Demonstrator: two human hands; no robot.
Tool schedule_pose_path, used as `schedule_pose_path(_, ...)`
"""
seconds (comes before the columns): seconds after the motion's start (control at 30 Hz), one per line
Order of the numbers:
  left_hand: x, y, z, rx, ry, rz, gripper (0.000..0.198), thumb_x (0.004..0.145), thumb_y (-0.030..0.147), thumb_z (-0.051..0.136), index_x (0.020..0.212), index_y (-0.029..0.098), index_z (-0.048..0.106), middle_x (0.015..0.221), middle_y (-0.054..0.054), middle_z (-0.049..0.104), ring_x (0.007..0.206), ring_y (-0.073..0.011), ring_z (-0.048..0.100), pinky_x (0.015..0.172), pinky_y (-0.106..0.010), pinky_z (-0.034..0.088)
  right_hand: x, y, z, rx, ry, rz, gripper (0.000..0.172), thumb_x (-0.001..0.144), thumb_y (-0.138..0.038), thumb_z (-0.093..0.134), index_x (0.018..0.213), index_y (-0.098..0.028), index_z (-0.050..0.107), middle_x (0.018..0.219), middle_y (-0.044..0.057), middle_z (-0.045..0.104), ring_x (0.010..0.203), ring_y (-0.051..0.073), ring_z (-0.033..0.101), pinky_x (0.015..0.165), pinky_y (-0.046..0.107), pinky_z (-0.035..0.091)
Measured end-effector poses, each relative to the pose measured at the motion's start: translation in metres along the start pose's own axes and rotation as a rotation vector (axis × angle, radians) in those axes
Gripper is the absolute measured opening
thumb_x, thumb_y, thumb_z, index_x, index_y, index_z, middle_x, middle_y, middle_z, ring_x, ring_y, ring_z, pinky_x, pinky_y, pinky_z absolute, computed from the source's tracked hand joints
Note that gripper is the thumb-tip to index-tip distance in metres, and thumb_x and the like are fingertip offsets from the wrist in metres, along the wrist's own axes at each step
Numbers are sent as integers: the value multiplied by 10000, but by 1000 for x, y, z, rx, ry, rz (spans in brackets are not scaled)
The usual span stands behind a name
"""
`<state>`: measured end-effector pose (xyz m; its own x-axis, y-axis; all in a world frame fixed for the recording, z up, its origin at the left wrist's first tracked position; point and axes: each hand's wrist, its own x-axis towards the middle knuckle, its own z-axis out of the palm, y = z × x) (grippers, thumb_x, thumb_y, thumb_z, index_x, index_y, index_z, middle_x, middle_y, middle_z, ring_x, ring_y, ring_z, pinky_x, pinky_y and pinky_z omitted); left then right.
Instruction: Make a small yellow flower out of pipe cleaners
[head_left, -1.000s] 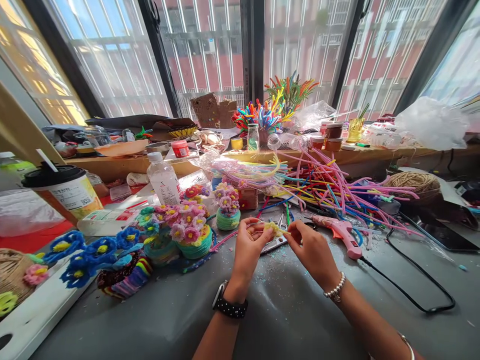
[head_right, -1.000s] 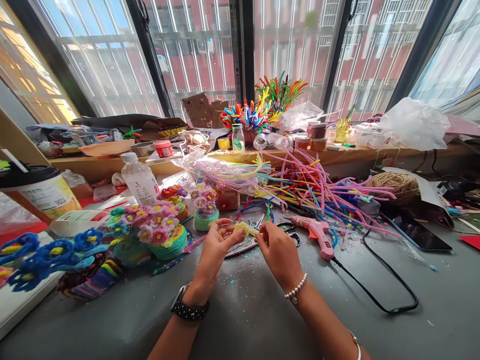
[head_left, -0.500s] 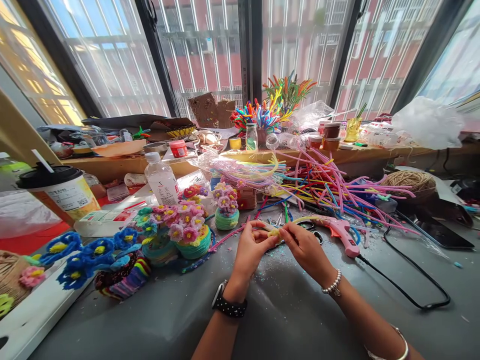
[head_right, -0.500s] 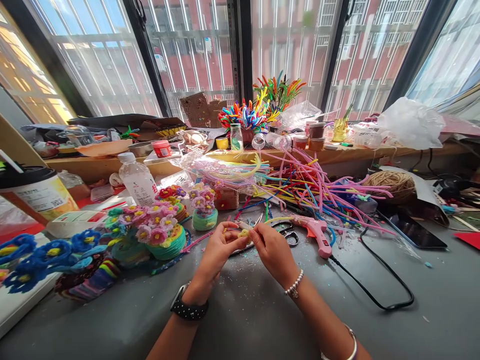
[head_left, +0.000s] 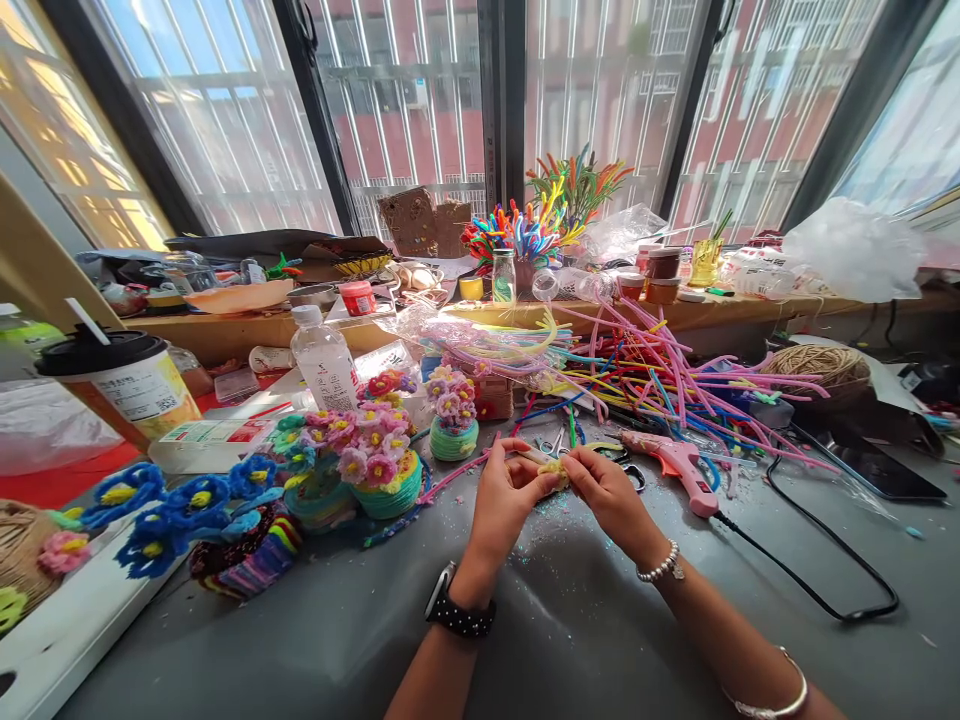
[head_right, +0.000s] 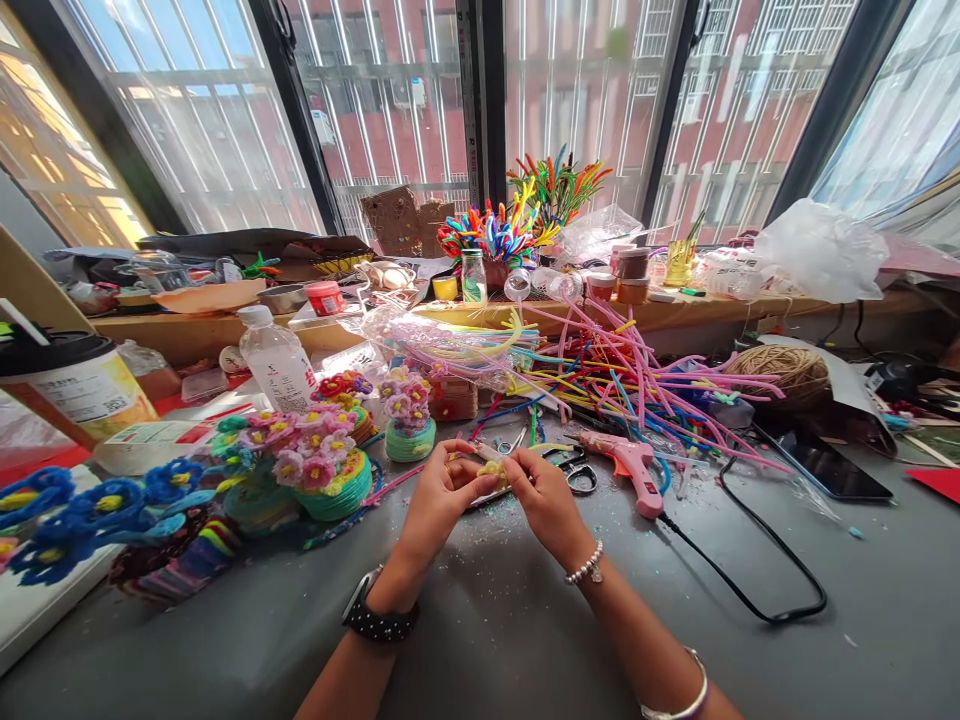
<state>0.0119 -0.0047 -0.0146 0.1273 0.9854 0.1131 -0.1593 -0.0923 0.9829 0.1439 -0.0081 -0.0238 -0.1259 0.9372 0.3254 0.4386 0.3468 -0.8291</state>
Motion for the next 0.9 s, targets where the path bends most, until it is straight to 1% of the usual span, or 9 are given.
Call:
schedule_pose_path(0.07, 0, 1, -1, -16, -3, -46, 367, 564, 250, 669, 835, 161, 437, 634, 9, 590, 645, -122, 570, 624, -234, 435, 0, -2, -2, -87, 26, -56, 271, 833, -326, 331, 615, -179, 394, 554, -31, 386, 517, 107, 358, 490, 213, 290)
schedule_pose_path(0.2, 0, 2, -1, 8, -53, -89, 263, 571, 302, 658, 749, 134, 560, 680, -16, 611, 666, -125, 567, 619, -215, 428, -1, -6, -5, -267, 50, -195, 247, 842, -278, 333, 645, -174, 439, 635, 5, 463, 608, 132, 429, 563, 232, 330)
schedule_pose_path(0.33, 0, 3, -2, -74, -35, -164, 259, 544, 295, 678, 729, 128, 605, 676, -23, 633, 645, -130, 576, 626, -226, 444, -1, -6, -6, -297, 83, -228, 257, 862, -261, 289, 676, -177, 446, 670, 24, 494, 637, 144, 454, 589, 245, 354)
schedule_pose_path(0.5, -1, 3, -3, -158, -35, -209, 255, 532, 288, 690, 707, 128, 598, 701, -29, 638, 683, -140, 587, 698, -263, 458, -3, -4, -2, -284, 35, -236, 219, 860, -274, 316, 752, -170, 476, 702, 28, 520, 655, 143, 473, 610, 251, 372)
schedule_pose_path(0.63, -2, 3, -3, -153, -56, -206, 256, 528, 285, 695, 693, 127, 578, 707, -21, 623, 692, -133, 578, 712, -265, 453, -4, -3, 0, -313, 46, -259, 187, 853, -269, 339, 746, -169, 455, 707, 25, 515, 667, 144, 473, 612, 251, 371)
schedule_pose_path(0.77, -2, 3, -2, -160, -72, -215, 294, 522, 277, 701, 722, 127, 547, 658, -3, 597, 650, -115, 570, 671, -249, 463, -4, -4, 0, -336, 46, -283, 177, 860, -239, 321, 745, -174, 439, 701, 20, 503, 656, 137, 468, 600, 242, 371)
schedule_pose_path(0.9, -1, 2, -2, -163, -30, -219, 372, 486, 250, 725, 747, 151, 479, 557, 43, 557, 558, -103, 562, 595, -241, 471, -3, -4, -2, -403, 25, -318, 190, 859, -223, 315, 743, -180, 460, 720, 32, 501, 669, 144, 468, 597, 243, 381)
